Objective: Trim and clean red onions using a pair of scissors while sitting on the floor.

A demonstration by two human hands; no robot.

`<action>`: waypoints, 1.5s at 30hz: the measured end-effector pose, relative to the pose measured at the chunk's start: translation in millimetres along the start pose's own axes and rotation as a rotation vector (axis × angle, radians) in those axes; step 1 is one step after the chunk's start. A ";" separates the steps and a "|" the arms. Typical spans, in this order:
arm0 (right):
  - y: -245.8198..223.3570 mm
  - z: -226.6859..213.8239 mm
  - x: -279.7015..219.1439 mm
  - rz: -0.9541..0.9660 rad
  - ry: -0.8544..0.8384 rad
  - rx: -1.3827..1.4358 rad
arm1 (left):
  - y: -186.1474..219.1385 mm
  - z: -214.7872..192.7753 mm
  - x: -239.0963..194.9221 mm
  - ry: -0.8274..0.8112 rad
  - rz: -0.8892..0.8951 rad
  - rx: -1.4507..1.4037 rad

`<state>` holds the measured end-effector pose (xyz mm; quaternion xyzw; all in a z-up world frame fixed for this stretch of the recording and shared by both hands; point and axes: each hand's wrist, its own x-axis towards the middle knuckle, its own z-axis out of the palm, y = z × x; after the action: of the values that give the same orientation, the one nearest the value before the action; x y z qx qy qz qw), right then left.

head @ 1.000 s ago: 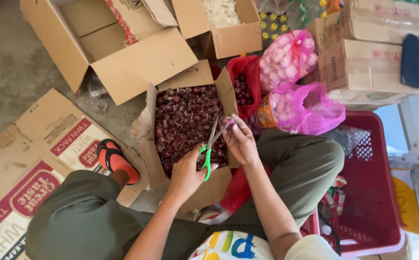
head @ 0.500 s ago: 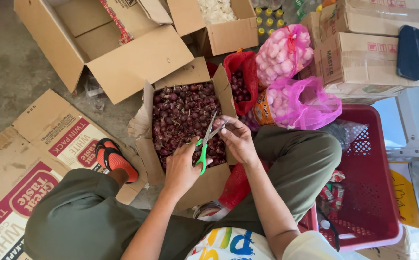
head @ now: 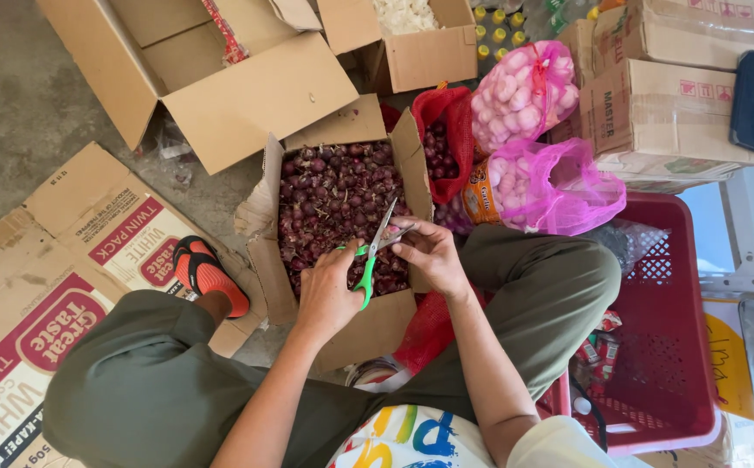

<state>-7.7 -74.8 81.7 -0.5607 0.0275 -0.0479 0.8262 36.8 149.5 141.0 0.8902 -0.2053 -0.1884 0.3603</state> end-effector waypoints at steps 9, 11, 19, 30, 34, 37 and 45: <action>10.0 -15.1 0.3 -0.031 0.083 0.058 | -7.0 3.8 1.8 0.043 0.048 -0.122; 3.3 -8.9 1.9 -0.022 0.079 0.127 | -3.8 1.6 3.0 0.026 -0.003 -0.272; 12.2 -11.3 0.8 0.096 0.089 0.345 | -12.9 6.1 6.7 0.059 0.166 -0.224; 15.3 -0.8 1.4 -0.049 0.038 0.181 | 13.4 -13.9 3.1 -0.038 -0.013 -0.160; 14.3 0.6 4.9 -0.090 0.085 0.158 | 9.8 -13.4 3.9 -0.125 -0.124 -0.234; 9.7 5.0 5.8 -0.120 0.131 0.107 | -5.4 2.3 4.8 -0.017 0.050 -0.298; 12.5 11.5 5.0 -0.173 0.088 0.008 | 14.9 -12.9 2.2 -0.035 -0.019 -0.210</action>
<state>-1.1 -60.1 74.3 -0.5552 0.0148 -0.1436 0.8191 41.5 145.9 159.9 0.8460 -0.1826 -0.2279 0.4460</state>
